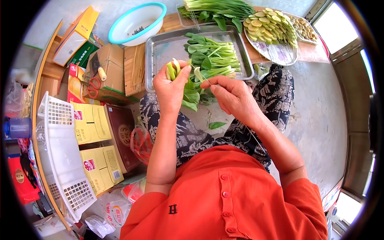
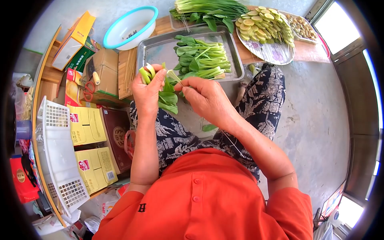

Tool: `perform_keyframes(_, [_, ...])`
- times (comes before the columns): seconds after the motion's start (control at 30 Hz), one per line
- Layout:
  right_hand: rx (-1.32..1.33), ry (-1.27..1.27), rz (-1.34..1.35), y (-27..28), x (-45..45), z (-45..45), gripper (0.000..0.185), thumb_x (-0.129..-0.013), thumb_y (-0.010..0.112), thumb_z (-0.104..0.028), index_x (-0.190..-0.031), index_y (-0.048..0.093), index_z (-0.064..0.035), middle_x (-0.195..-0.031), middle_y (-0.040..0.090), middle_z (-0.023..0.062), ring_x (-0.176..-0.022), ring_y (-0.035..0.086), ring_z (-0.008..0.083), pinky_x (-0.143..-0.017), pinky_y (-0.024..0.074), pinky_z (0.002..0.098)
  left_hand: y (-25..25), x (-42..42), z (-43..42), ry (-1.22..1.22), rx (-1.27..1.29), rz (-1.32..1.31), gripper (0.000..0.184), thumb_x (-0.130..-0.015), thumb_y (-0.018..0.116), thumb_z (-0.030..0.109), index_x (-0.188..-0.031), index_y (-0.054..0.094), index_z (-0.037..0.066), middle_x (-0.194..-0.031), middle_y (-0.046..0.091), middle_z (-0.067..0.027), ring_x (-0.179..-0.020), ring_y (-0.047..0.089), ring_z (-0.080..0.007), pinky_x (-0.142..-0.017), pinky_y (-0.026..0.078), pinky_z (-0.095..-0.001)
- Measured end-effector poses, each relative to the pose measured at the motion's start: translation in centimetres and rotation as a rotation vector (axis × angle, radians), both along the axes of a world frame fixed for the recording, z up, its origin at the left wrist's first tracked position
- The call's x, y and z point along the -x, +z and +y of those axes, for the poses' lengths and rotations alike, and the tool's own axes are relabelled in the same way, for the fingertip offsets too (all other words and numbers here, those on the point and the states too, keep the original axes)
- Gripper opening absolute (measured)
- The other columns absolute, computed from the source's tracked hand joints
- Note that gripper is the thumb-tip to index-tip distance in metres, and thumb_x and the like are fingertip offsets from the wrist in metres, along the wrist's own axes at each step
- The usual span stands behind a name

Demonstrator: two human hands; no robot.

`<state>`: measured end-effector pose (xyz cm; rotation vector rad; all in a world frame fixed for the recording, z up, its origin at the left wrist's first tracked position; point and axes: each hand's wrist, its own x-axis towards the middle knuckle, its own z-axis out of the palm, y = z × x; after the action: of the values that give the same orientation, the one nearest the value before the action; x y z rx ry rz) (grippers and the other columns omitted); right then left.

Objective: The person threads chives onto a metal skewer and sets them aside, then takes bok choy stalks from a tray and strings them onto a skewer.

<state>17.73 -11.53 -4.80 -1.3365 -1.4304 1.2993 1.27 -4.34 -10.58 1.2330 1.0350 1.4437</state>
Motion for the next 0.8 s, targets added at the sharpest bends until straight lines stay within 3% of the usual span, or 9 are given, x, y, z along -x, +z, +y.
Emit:
perform_keyframes(0.17, [0.005,-0.040,0.078,-1.4,-0.5,1.6,0.020,-0.093,0.049,-0.012,-0.098,0.065,-0.0005,-0.056,0.046,-0.0045,-0.049,0.041,0.0027,-0.045,0.0320,0.0221,0.5,-0.3,-0.8,-0.158,0.056,0.119,0.016,-0.085,0.071,0.009,-0.097,0.066,0.001,-0.075,0.058,0.0040,-0.058,0.049,-0.0033,-0.052,0.038,-0.0183])
perform_keyframes(0.3, [-0.048,-0.123,0.085,-2.7,-1.2,3.1,0.016,-0.092,0.056,-0.015,-0.096,0.064,-0.0014,-0.056,0.048,-0.0052,-0.049,0.040,0.0022,-0.044,0.0304,0.0215,-0.4,0.3,-0.5,-0.284,0.136,0.034,0.017,-0.086,0.071,0.012,-0.099,0.066,0.002,-0.075,0.056,0.0052,-0.062,0.048,-0.0029,-0.054,0.038,-0.0182])
perform_keyframes(0.37, [-0.076,-0.166,0.062,-2.6,-1.2,3.3,0.015,-0.091,0.059,-0.016,-0.095,0.064,-0.0015,-0.056,0.048,-0.0053,-0.049,0.040,0.0021,-0.044,0.0305,0.0213,-0.3,0.1,-0.7,-0.360,0.198,0.122,0.012,-0.085,0.071,0.011,-0.090,0.065,0.003,-0.075,0.055,0.0048,-0.065,0.047,-0.0048,-0.060,0.041,-0.0211])
perform_keyframes(0.5, [-0.142,-0.100,-0.010,-2.3,-0.5,3.8,0.018,-0.085,0.069,-0.018,-0.093,0.065,-0.0030,-0.064,0.064,0.0004,-0.056,0.049,0.0024,-0.049,0.0377,0.0224,-0.5,-1.2,-1.3,-0.369,0.081,0.218,0.016,-0.084,0.072,0.012,-0.089,0.062,0.001,-0.080,0.051,0.0015,-0.074,0.049,-0.0087,-0.066,0.043,-0.0245])
perform_keyframes(0.63, [-0.150,-0.107,0.038,-3.1,-0.7,4.1,0.018,-0.085,0.069,-0.018,-0.093,0.065,-0.0019,-0.064,0.065,0.0015,-0.055,0.049,0.0022,-0.049,0.0375,0.0222,-0.5,-0.7,-1.2,-0.394,0.102,0.232,0.016,-0.086,0.071,0.012,-0.092,0.064,-0.001,-0.081,0.055,0.0013,-0.073,0.052,-0.0088,-0.067,0.044,-0.0243])
perform_keyframes(0.73, [-0.168,-0.087,0.009,-3.2,-1.1,4.3,0.017,-0.086,0.068,-0.017,-0.094,0.065,-0.0014,-0.064,0.065,0.0016,-0.055,0.048,0.0021,-0.049,0.0365,0.0223,-0.2,-0.7,-1.2,-0.467,0.254,0.002,0.019,-0.088,0.069,0.012,-0.099,0.065,-0.003,-0.088,0.062,-0.0012,-0.072,0.057,-0.0095,-0.067,0.047,-0.0241])
perform_keyframes(0.8, [-0.174,-0.174,0.096,-2.6,-0.8,3.8,0.016,-0.088,0.066,-0.016,-0.094,0.065,-0.0013,-0.061,0.062,0.0001,-0.053,0.044,0.0017,-0.047,0.0335,0.0223,0.0,-1.0,-1.6,-0.431,0.284,-0.160,0.029,-0.092,0.065,0.018,-0.110,0.062,-0.003,-0.090,0.068,-0.0054,-0.072,0.059,-0.0100,-0.060,0.044,-0.0206])
